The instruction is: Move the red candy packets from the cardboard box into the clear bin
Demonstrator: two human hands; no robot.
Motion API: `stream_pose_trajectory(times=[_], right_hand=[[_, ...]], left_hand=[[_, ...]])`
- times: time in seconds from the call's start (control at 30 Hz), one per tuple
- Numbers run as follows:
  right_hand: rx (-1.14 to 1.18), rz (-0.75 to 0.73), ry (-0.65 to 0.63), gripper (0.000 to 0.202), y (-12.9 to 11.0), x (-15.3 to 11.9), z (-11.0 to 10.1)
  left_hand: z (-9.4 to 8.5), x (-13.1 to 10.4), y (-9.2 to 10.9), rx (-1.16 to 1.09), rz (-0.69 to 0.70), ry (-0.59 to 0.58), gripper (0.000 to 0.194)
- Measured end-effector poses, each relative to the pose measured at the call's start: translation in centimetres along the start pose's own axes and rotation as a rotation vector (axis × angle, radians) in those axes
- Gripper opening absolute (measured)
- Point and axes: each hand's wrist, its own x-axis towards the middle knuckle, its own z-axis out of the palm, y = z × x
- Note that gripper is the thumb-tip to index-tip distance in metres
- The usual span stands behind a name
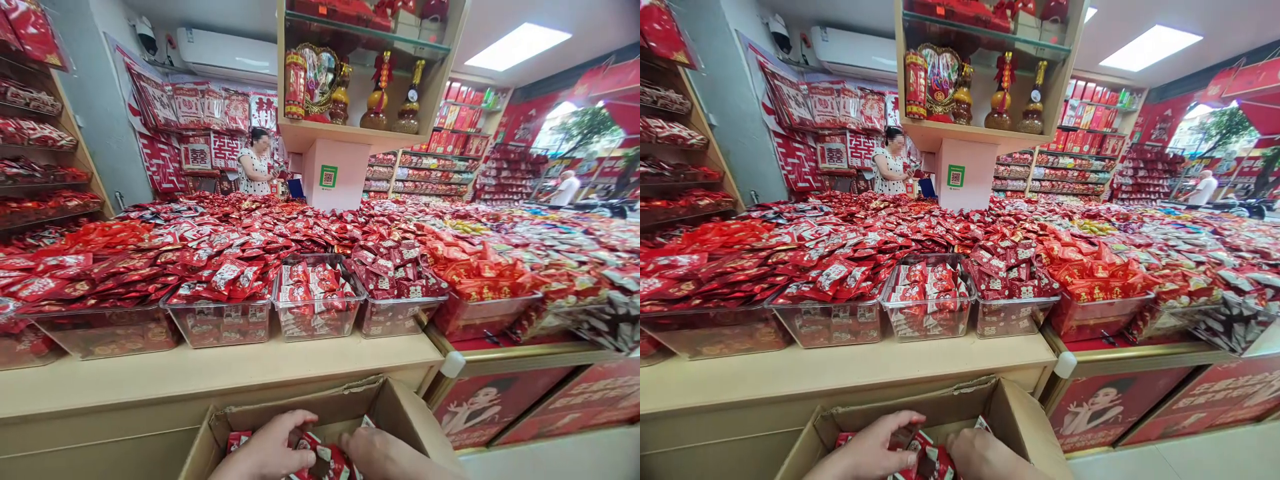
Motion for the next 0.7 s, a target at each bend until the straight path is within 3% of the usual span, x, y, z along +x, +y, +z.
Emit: stream_pose_trajectory(times=[0.17,0.3,0.4,0.53,0.6,0.7], right_hand=[[0.442,-0.008,0.173,0.046,-0.1,-0.9,-4.5],[1.036,-0.146,0.36,0.038,-1.6,0.5,-6.0],[1.295,-0.154,0.542,0.032,-3.4,2.0,-5.2],[1.244,-0.066,0.81,0.023,-4.3,2.7,-4.1],[1.241,-0.031,0.867,0.022,-4.2,2.7,-4.0],[1.334,-0.013,0.84,0.025,-3.7,2.8,-3.9]], left_hand=[[0.5,-0.1,1.3,-0.561,0.127,-0.183,0.064],[1.7,-0.2,3.1,-0.974,0.141,-0.18,0.079],[2.6,-0.1,4.1,-1.163,0.146,-0.064,0.078],[2.9,0.2,4.7,-1.139,0.028,0.163,0.077],[2.7,0.3,5.0,-1.15,-0.001,0.197,0.073],[2.3,0.0,5.9,-1.171,-0.012,0.225,0.065]])
